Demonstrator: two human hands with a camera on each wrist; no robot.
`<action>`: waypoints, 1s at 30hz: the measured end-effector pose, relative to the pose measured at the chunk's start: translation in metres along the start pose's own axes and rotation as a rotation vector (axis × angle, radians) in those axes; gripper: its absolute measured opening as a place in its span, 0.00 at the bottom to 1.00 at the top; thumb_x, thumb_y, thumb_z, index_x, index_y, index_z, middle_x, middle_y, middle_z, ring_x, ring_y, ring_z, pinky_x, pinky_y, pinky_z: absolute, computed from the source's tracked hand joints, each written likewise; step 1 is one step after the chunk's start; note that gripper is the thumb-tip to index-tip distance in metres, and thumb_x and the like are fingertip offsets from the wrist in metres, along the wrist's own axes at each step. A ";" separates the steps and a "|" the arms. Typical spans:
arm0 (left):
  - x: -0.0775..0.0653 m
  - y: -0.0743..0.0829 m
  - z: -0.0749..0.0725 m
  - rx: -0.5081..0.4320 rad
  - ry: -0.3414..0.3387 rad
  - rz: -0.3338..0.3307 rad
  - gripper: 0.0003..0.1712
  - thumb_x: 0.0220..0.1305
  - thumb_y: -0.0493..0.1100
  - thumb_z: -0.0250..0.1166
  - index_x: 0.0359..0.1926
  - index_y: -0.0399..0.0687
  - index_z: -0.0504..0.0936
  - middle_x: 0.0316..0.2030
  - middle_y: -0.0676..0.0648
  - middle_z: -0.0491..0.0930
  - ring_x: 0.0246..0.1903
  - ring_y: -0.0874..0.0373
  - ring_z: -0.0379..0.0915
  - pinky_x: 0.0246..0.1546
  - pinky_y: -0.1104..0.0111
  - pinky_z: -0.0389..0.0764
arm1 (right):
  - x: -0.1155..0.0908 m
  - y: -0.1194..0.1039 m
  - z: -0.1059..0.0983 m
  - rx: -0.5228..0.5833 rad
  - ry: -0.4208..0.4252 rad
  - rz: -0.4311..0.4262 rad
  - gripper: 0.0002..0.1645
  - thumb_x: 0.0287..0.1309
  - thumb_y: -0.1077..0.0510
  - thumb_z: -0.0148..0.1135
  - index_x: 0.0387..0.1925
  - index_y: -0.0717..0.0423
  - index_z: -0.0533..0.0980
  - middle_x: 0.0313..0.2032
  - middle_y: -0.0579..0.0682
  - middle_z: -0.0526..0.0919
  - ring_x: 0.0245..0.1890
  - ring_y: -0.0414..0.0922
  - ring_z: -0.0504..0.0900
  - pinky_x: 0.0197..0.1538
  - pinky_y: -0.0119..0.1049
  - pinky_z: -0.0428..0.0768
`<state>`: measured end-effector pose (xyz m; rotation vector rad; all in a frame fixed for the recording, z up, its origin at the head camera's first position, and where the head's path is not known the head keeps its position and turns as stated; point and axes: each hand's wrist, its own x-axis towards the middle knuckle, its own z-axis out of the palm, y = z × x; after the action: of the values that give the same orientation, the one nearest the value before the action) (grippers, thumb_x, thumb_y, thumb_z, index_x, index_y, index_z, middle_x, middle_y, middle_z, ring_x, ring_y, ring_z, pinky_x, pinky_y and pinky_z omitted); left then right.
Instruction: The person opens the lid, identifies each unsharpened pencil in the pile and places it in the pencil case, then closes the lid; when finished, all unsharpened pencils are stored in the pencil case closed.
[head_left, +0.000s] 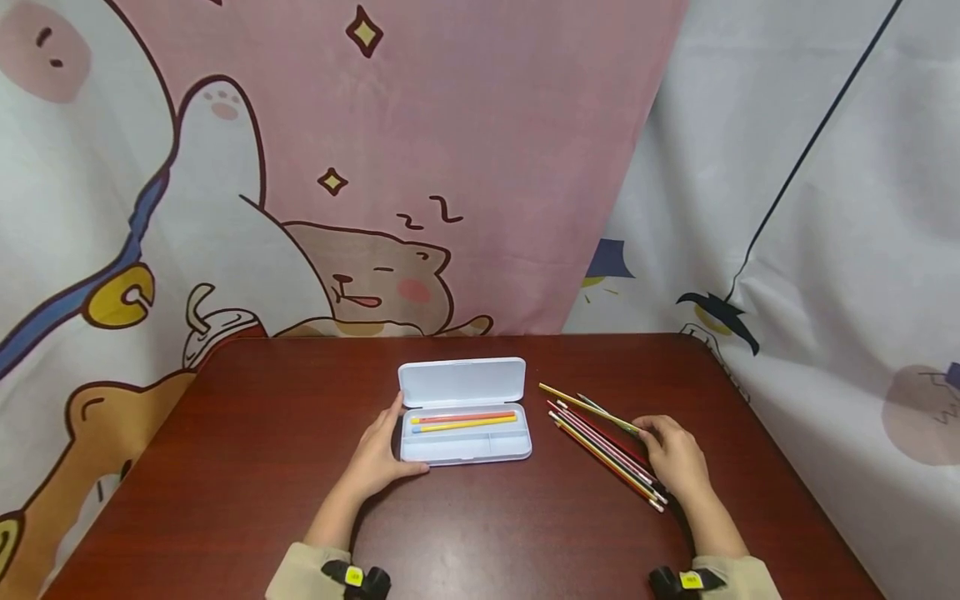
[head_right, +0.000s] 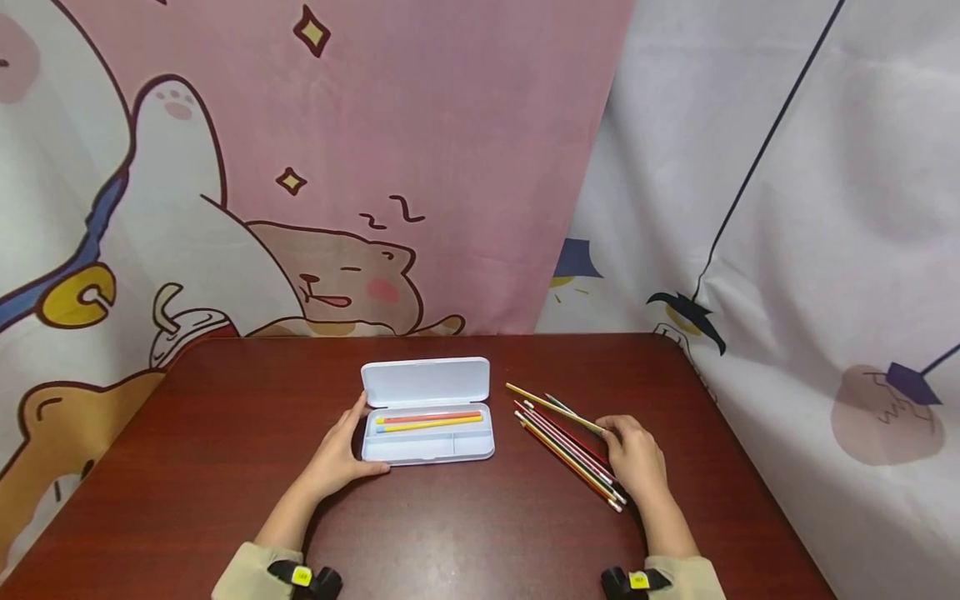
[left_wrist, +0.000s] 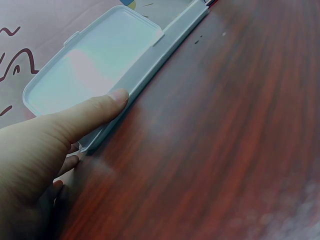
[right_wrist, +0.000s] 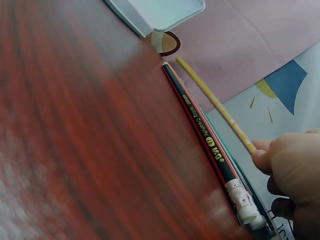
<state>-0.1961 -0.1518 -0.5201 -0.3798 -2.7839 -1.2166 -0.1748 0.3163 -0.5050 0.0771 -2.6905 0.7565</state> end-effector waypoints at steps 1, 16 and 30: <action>0.000 0.000 0.000 0.001 0.000 -0.001 0.74 0.31 0.53 0.84 0.76 0.54 0.45 0.61 0.44 0.67 0.60 0.44 0.61 0.59 0.47 0.61 | 0.001 0.000 0.000 -0.001 0.017 -0.006 0.08 0.63 0.64 0.59 0.43 0.57 0.80 0.44 0.57 0.79 0.28 0.48 0.75 0.26 0.44 0.70; 0.000 -0.001 0.000 0.010 0.004 0.000 0.75 0.31 0.55 0.83 0.76 0.55 0.45 0.62 0.45 0.67 0.60 0.44 0.61 0.59 0.46 0.61 | 0.005 -0.013 -0.005 0.056 0.133 -0.082 0.09 0.61 0.68 0.59 0.41 0.54 0.78 0.42 0.50 0.79 0.29 0.46 0.73 0.31 0.44 0.69; 0.001 -0.001 0.000 0.018 -0.004 0.003 0.74 0.32 0.54 0.84 0.76 0.54 0.45 0.60 0.45 0.67 0.59 0.43 0.62 0.59 0.47 0.61 | 0.008 -0.044 0.001 0.136 0.110 -0.214 0.12 0.59 0.70 0.62 0.41 0.52 0.79 0.42 0.45 0.79 0.29 0.38 0.73 0.29 0.35 0.72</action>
<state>-0.1975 -0.1523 -0.5211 -0.3853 -2.7950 -1.1903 -0.1766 0.2784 -0.4817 0.3403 -2.4746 0.8485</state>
